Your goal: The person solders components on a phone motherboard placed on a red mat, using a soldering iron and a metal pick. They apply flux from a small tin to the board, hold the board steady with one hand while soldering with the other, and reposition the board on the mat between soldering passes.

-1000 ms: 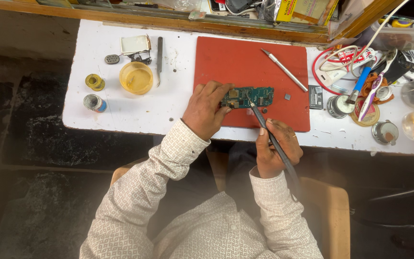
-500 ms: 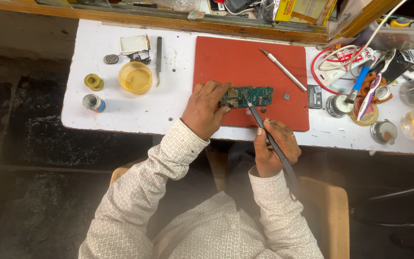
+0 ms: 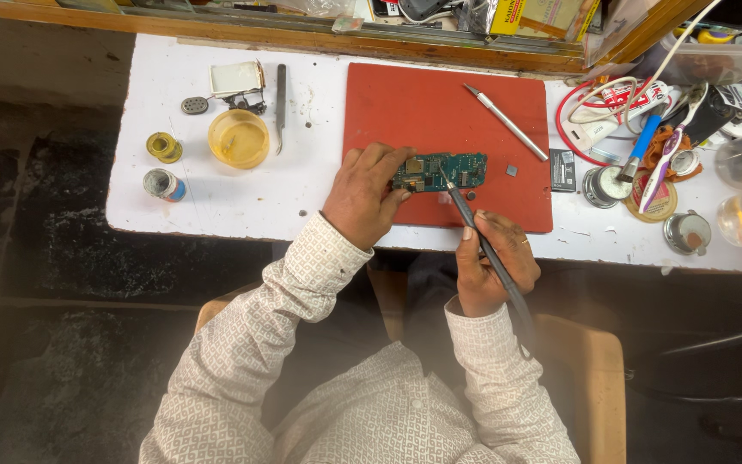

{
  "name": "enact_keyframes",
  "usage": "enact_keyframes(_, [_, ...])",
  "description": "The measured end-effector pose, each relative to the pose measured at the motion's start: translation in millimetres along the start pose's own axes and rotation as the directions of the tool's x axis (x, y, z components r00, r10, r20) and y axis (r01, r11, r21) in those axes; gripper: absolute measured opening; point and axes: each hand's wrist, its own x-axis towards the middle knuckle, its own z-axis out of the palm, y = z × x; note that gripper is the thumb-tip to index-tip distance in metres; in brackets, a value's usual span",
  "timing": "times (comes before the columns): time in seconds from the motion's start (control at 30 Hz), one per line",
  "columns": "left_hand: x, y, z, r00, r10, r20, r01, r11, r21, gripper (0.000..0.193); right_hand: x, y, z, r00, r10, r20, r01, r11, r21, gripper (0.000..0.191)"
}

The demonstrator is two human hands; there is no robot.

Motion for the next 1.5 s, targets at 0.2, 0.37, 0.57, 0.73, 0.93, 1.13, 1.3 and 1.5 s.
enact_keyframes(0.2, [0.0, 0.4, 0.7, 1.000, 0.010, -0.006, -0.010, 1.000, 0.005, 0.052, 1.4, -1.0, 0.3, 0.999, -0.040, 0.028, 0.041, 0.999, -0.035, 0.014])
enact_keyframes(0.37, [0.2, 0.3, 0.6, 1.000, 0.005, 0.000, -0.005, 1.000, 0.008, 0.053, 2.8, -2.0, 1.2, 0.997, -0.067, 0.034, 0.069, 0.996, -0.049, 0.013])
enact_keyframes(0.57, [-0.5, 0.1, -1.0, 1.000, 0.012, -0.008, -0.011, 1.000, 0.011, 0.052, 2.6, -2.8, 1.5, 0.999, -0.031, 0.024, 0.032, 0.999, -0.041, 0.014])
enact_keyframes(0.73, [0.5, -0.2, -1.2, 1.000, 0.008, -0.009, -0.008, 1.000, 0.008, 0.052, 1.8, -1.4, 1.0, 0.999, -0.034, -0.002, 0.034, 0.998, -0.043, 0.014])
enact_keyframes(0.93, [-0.3, 0.2, 0.2, 1.000, 0.008, -0.009, -0.008, 1.000, 0.014, 0.053, 0.3, 0.8, -0.3, 1.000, -0.018, -0.003, 0.018, 0.999, -0.044, 0.014])
enact_keyframes(1.13, [-0.2, 0.4, 2.0, 1.000, 0.001, -0.004, -0.001, 1.000, 0.009, 0.052, 1.2, 1.4, 0.4, 0.998, -0.062, 0.012, 0.063, 0.997, -0.055, 0.014])
enact_keyframes(1.3, [-0.4, 0.7, 2.1, 1.000, 0.002, 0.000, -0.002, 1.000, 0.008, 0.052, 4.1, -2.2, -0.1, 0.997, -0.070, 0.031, 0.071, 0.997, -0.033, 0.013])
enact_keyframes(1.5, [-0.3, 0.7, 1.0, 1.000, 0.025, -0.015, -0.025, 1.000, 0.007, 0.052, 3.4, -5.0, -0.1, 0.999, -0.046, 0.018, 0.047, 0.997, -0.068, 0.013])
